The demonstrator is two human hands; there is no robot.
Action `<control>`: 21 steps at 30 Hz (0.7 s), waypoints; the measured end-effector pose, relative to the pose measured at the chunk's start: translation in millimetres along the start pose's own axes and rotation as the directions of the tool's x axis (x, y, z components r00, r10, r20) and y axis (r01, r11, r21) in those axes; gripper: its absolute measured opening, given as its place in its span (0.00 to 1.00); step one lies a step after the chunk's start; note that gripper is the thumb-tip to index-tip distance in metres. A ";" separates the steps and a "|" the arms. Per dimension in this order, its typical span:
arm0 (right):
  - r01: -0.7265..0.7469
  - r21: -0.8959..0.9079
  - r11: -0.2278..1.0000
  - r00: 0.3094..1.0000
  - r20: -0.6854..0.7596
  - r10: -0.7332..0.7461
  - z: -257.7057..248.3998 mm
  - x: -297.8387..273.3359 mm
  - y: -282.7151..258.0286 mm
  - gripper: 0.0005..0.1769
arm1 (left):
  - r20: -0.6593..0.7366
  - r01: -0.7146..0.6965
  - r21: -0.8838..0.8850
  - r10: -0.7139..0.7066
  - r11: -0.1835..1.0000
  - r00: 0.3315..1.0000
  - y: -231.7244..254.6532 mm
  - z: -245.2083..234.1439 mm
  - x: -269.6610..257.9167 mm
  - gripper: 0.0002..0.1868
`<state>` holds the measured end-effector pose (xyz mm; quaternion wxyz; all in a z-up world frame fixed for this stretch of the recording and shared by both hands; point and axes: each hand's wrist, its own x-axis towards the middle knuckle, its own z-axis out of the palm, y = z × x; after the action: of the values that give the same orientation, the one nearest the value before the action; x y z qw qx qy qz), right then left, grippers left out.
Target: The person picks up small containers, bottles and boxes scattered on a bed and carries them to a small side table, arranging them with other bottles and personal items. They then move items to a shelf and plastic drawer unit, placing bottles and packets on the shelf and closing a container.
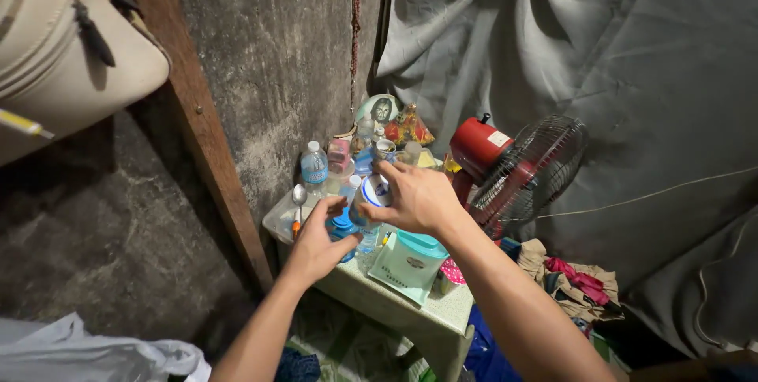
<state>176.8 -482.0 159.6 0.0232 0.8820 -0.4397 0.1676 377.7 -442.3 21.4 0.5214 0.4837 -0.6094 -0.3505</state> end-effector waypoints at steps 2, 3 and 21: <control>-0.008 -0.030 1.000 1.000 -0.011 0.007 2.9 12.8 5.1 0.43 | -0.024 0.015 0.094 -0.013 0.995 1.000 0.9 7.4 18.4 0.38; 0.006 -0.018 1.000 0.998 -0.062 -0.008 3.5 17.8 9.0 0.43 | -0.034 -0.020 0.084 0.022 0.996 0.999 1.1 9.7 27.0 0.37; -0.245 0.111 0.963 0.951 -0.166 0.261 45.9 88.4 82.8 0.40 | -0.195 0.153 0.020 -0.146 0.988 0.970 -46.3 27.5 93.5 0.27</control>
<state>173.8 -609.2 135.4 0.0016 0.8000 -0.5372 0.2671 362.4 -547.0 0.2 0.5416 0.5691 -0.5238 -0.3293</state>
